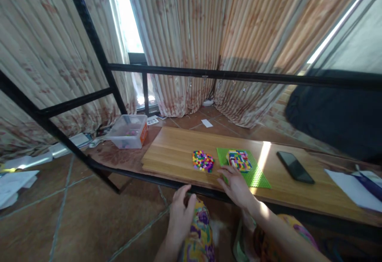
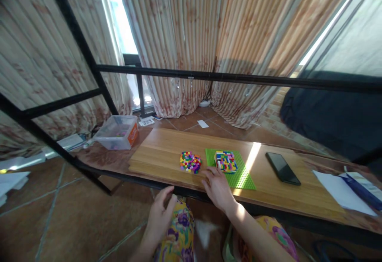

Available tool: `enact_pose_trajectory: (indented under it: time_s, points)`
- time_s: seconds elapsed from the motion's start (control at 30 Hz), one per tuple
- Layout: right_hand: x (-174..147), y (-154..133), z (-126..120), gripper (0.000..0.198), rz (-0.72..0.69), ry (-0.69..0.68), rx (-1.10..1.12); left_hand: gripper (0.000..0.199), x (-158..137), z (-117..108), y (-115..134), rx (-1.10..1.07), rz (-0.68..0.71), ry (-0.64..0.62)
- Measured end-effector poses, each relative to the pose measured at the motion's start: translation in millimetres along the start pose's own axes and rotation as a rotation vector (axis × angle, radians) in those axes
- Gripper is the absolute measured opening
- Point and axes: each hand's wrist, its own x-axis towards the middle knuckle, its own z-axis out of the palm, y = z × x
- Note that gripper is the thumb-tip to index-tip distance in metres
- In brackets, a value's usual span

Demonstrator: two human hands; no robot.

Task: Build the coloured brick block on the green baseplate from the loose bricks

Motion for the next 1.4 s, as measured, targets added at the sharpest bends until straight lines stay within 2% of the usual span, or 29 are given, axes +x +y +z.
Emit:
enact_pose_trajectory:
  time_s: [0.1, 0.23, 0.4, 0.63, 0.77, 0.87, 0.93, 1.03, 1.1, 1.23, 1.4]
  points:
    - [-7.7, -6.3, -5.1, 0.027, 0.074, -0.061, -0.016, 0.037, -29.7, 0.6, 11.8, 0.165, 0.211, -0.102]
    - [-6.3, -17.2, -16.5, 0.029, 0.169, -0.117, -0.029, 0.033, -36.3, 0.6, 18.5, 0.320, 0.341, -0.101]
    - [-3.9, -20.0, -25.8, 0.029, 0.197, -0.102, -0.026, 0.031, -31.5, 4.1, 17.5, 0.403, 0.406, -0.072]
    - [-3.1, -11.0, -16.4, 0.028, 0.208, -0.116, 0.031, 0.031, -24.6, 7.7, 23.1, 0.451, 0.403, -0.093]
    - [15.3, -12.3, -2.8, 0.025, 0.192, -0.120, 0.061, 0.029, -16.4, 17.6, 29.1, 0.457, 0.363, -0.110]
    - [28.3, -15.2, 12.4, 0.034, 0.203, -0.110, 0.068, 0.027, -5.3, 27.1, 34.7, 0.450, 0.285, -0.097]
    - [34.2, -17.0, 22.3, 0.041, 0.211, -0.107, 0.067, 0.027, 8.3, 31.7, 39.4, 0.436, 0.209, -0.063]
    - [40.9, -16.8, 31.7, 0.038, 0.203, -0.110, 0.060, 0.027, 38.0, 36.1, 47.6, 0.379, 0.076, -0.011]
    - [45.1, -13.5, 33.5, 0.033, 0.183, -0.112, 0.058, 0.026, 60.2, 39.3, 52.9, 0.348, 0.009, 0.010]
    - [50.3, 0.2, 30.5, 0.032, 0.143, -0.124, 0.060, 0.027, 95.5, 51.2, 58.5, 0.426, -0.110, -0.005]
    - [45.4, 14.3, 27.6, 0.032, 0.076, -0.094, 0.112, 0.034, 108.2, 65.1, 52.5, 0.455, -0.146, -0.001]
